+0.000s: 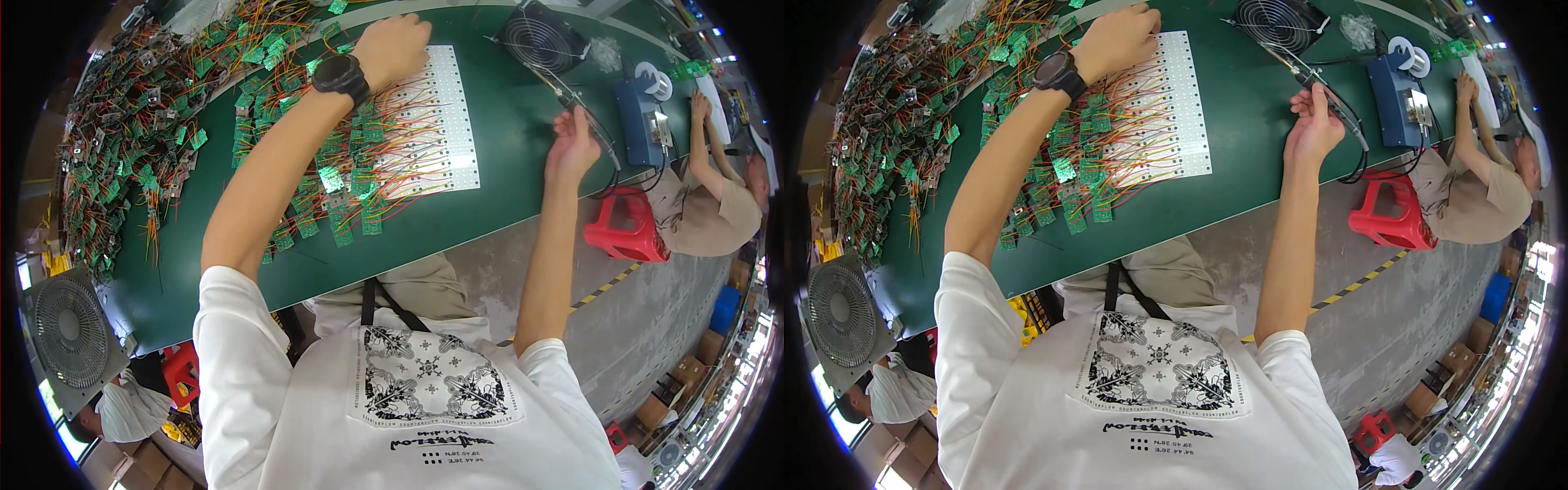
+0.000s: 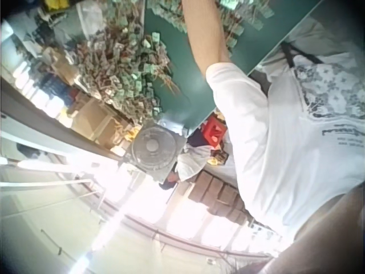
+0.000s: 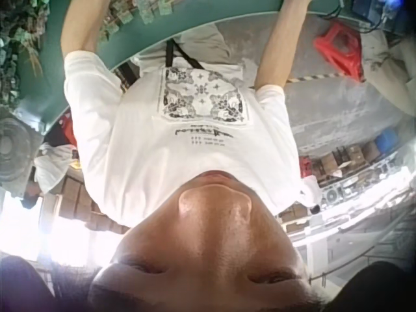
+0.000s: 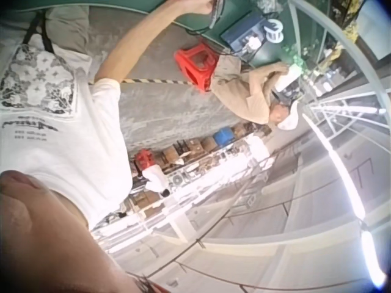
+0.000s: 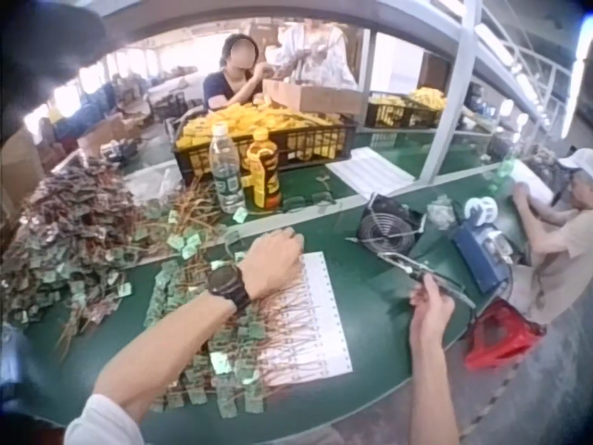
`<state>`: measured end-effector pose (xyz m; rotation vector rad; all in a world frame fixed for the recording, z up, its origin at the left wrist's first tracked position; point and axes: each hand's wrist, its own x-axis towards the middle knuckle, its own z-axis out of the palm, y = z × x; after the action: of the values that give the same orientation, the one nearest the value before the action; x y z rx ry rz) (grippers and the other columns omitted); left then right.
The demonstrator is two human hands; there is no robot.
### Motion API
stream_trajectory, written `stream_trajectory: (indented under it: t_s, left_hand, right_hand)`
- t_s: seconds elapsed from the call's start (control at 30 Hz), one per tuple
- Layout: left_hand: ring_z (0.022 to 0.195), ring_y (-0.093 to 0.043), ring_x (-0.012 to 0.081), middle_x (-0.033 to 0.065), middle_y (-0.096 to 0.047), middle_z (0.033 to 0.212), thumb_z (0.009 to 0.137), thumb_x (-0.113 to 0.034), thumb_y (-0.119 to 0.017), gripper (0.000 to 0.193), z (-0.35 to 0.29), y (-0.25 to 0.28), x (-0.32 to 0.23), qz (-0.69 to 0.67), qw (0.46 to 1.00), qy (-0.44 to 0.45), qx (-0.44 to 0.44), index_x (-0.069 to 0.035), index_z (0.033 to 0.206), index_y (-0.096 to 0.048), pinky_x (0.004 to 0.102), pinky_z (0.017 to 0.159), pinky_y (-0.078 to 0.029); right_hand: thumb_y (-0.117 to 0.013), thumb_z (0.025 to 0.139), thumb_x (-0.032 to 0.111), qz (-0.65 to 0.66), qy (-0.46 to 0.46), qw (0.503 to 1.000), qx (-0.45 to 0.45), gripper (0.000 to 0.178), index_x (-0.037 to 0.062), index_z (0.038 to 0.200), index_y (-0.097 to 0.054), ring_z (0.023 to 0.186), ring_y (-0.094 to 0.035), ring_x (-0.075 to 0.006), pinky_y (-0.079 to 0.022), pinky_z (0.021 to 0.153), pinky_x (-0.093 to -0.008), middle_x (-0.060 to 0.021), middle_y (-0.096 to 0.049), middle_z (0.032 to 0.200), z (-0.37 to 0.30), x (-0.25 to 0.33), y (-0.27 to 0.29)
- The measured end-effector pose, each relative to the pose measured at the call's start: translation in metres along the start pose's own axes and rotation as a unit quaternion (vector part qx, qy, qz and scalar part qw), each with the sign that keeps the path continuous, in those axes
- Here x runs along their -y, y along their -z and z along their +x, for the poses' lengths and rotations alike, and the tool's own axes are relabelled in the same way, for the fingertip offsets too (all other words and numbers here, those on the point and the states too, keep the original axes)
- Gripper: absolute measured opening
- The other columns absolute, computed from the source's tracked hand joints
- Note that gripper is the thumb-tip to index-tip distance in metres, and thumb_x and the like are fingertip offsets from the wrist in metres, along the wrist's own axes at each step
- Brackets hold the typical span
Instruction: The person solders wires from small circuit boards onto LED panels using a soldering iron. They repeatedly place the wires onto the panel contact points and attach them with the soldering iron.
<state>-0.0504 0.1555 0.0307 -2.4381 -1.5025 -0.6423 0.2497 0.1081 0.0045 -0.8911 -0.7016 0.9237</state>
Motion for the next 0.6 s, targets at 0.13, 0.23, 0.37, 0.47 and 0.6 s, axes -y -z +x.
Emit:
stream_trajectory:
  t_s: [0.13,0.23,0.37,0.47,0.6]
  left_hand:
    - [0.089,-0.061,0.0318,0.0133,-0.062,0.089,0.08,-0.024,-0.056,0.022,0.008,-0.002,0.0,-0.069,0.993,0.064,0.07,-0.005,0.09,-0.06,0.0446,0.076,-0.05]
    - [0.088,-0.062,0.0314,0.014,-0.064,0.091,0.08,-0.032,-0.056,0.03,0.012,-0.006,0.004,-0.101,0.984,0.089,0.114,-0.006,0.095,-0.062,0.044,0.077,-0.05]
    - [0.083,-0.064,0.0314,0.0157,-0.066,0.084,0.082,-0.041,-0.055,0.04,0.027,-0.002,0.008,-0.163,0.954,0.129,0.215,-0.004,0.09,-0.065,0.0409,0.076,-0.05]
    - [0.08,-0.065,0.0297,0.017,-0.067,0.082,0.082,-0.046,-0.053,0.046,0.028,0.0,0.016,-0.178,0.937,0.118,0.278,-0.002,0.088,-0.067,0.0388,0.076,-0.05]
    - [0.08,-0.067,0.0208,0.0136,-0.069,0.086,0.085,-0.04,-0.059,0.041,0.027,0.031,0.018,-0.221,0.919,0.038,0.324,-0.001,0.095,-0.067,0.0334,0.073,-0.051]
  right_hand:
    - [-0.063,0.087,0.006,0.0,-0.005,1.0,-0.013,0.014,-0.0052,0.094,-0.061,0.062,-0.059,-0.0166,-0.046,0.054,-0.0244,-0.0112,-0.062,0.076,0.001,0.001,0.003]
    - [-0.063,0.087,0.006,-0.007,0.0,1.0,-0.003,0.014,-0.0053,0.094,-0.06,0.062,-0.059,-0.0166,-0.046,0.054,-0.0245,-0.0112,-0.062,0.076,0.001,0.002,0.001]
    - [-0.063,0.087,0.006,-0.013,-0.003,1.0,-0.002,0.014,-0.0052,0.095,-0.06,0.062,-0.059,-0.0165,-0.046,0.054,-0.0247,-0.011,-0.062,0.076,0.001,0.003,0.001]
    - [-0.063,0.088,0.006,-0.005,-0.005,1.0,-0.006,0.014,-0.0051,0.094,-0.06,0.062,-0.059,-0.0166,-0.046,0.054,-0.0249,-0.0109,-0.062,0.076,0.003,0.002,-0.003]
    - [-0.064,0.087,0.007,-0.003,-0.012,1.0,-0.006,0.015,-0.0049,0.096,-0.06,0.064,-0.058,-0.0176,-0.045,0.057,-0.0259,-0.0114,-0.062,0.077,0.005,0.002,0.005]
